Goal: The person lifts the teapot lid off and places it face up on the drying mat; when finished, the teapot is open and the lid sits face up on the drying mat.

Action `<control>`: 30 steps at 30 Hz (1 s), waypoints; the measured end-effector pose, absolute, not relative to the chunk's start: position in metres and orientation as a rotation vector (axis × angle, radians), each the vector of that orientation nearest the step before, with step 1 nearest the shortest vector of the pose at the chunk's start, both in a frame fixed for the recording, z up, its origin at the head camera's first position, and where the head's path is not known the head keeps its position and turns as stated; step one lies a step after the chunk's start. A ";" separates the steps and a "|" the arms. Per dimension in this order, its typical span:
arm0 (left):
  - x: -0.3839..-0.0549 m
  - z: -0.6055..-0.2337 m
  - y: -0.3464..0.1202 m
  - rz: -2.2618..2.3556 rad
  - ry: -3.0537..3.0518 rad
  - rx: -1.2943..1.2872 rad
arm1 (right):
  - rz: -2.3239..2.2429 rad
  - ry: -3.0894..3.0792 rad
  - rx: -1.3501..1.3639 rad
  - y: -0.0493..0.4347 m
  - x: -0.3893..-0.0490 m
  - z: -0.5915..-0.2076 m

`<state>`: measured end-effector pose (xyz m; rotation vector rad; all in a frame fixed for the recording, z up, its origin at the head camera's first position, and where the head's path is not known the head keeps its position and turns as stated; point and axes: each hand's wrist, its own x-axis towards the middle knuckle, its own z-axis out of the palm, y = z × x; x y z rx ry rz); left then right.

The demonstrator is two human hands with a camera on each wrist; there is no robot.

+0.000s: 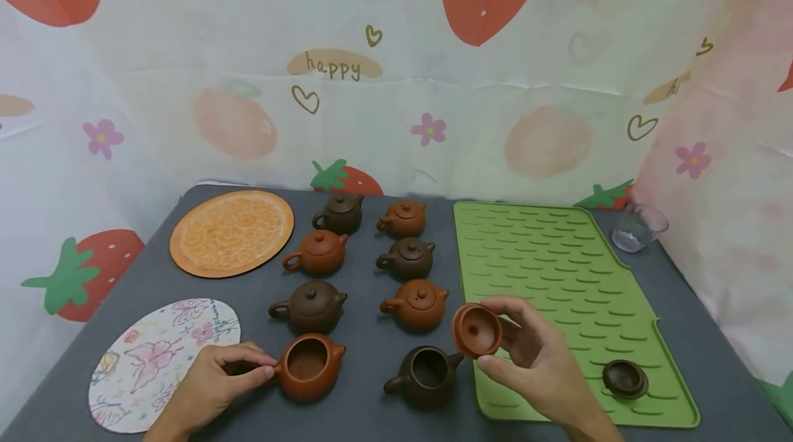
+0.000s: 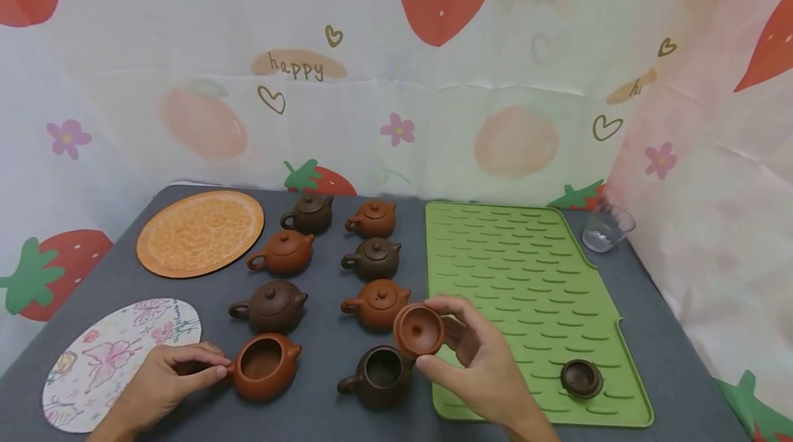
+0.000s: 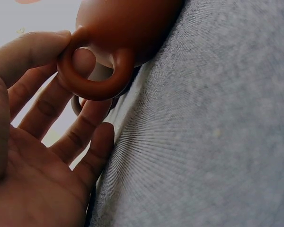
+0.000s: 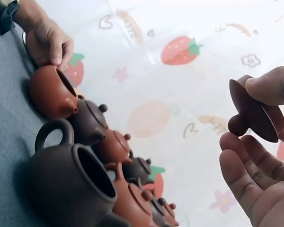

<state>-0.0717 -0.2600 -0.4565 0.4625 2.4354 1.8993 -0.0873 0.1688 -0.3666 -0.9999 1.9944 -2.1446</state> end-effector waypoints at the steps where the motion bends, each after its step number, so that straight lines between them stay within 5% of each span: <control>1: -0.072 -0.456 -0.260 1.897 2.436 0.460 | -2.147 2.002 -0.978 0.171 -0.086 -0.367; 30: -0.072 -0.456 -0.260 1.906 2.433 0.505 | -1.865 2.522 -0.398 0.236 -0.064 -0.409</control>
